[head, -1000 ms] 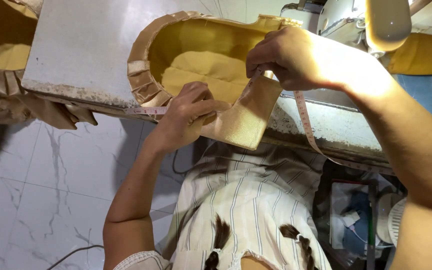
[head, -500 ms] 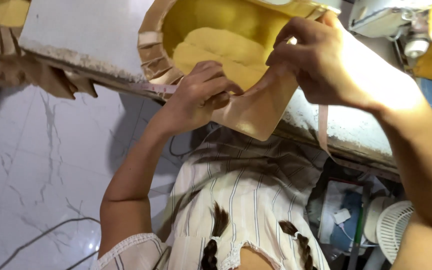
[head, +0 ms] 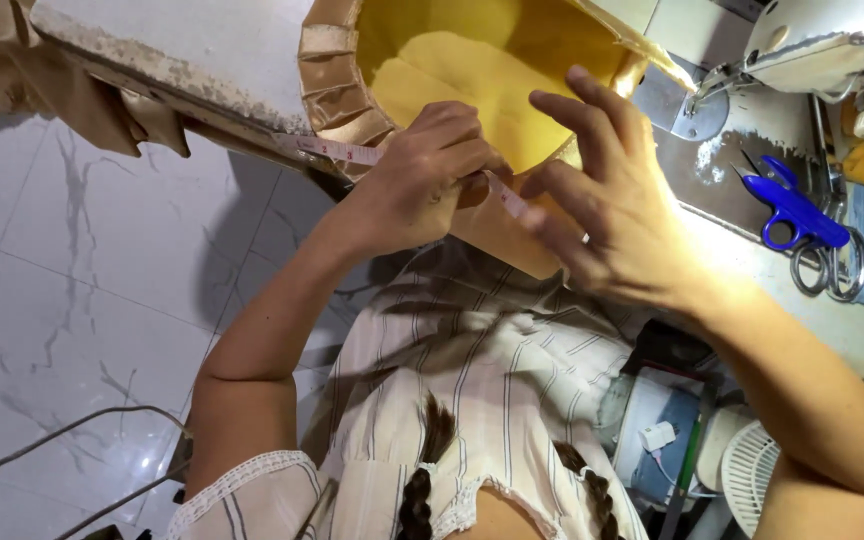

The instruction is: Measuring the circumference of a circular fabric piece and adjusting the pleated edges at a sewing workstation.

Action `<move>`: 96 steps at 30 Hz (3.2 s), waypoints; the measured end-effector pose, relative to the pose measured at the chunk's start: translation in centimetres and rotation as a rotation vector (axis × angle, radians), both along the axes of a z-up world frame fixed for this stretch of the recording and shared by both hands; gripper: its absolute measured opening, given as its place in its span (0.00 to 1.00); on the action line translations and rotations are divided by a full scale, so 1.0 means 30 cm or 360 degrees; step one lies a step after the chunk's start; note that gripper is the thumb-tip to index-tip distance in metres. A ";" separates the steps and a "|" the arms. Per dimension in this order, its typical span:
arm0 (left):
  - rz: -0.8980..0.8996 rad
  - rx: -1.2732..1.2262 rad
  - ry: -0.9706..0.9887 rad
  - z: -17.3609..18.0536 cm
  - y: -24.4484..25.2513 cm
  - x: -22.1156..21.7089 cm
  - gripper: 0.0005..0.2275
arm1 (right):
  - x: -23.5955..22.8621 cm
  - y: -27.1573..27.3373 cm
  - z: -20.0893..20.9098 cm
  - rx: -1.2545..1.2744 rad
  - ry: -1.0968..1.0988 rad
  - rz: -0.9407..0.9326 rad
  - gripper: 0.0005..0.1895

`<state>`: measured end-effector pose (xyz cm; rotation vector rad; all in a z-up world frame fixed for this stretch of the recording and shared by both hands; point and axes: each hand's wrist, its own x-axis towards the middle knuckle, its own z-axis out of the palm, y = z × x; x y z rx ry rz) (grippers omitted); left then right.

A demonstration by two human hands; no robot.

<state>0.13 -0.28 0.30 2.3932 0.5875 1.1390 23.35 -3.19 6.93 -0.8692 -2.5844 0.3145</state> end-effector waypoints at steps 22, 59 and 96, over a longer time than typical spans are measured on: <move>-0.0081 -0.0173 0.0049 -0.018 -0.002 -0.012 0.12 | 0.082 0.082 0.026 -0.0289 -0.0028 -0.0010 0.04; 0.0242 -0.0521 0.0829 -0.077 0.027 0.071 0.22 | 0.079 0.182 -0.139 -0.0852 -0.0488 -0.0508 0.03; 0.0098 0.0229 0.1135 -0.016 0.014 0.084 0.28 | 0.201 0.269 -0.244 -0.0441 0.0030 -0.0528 0.05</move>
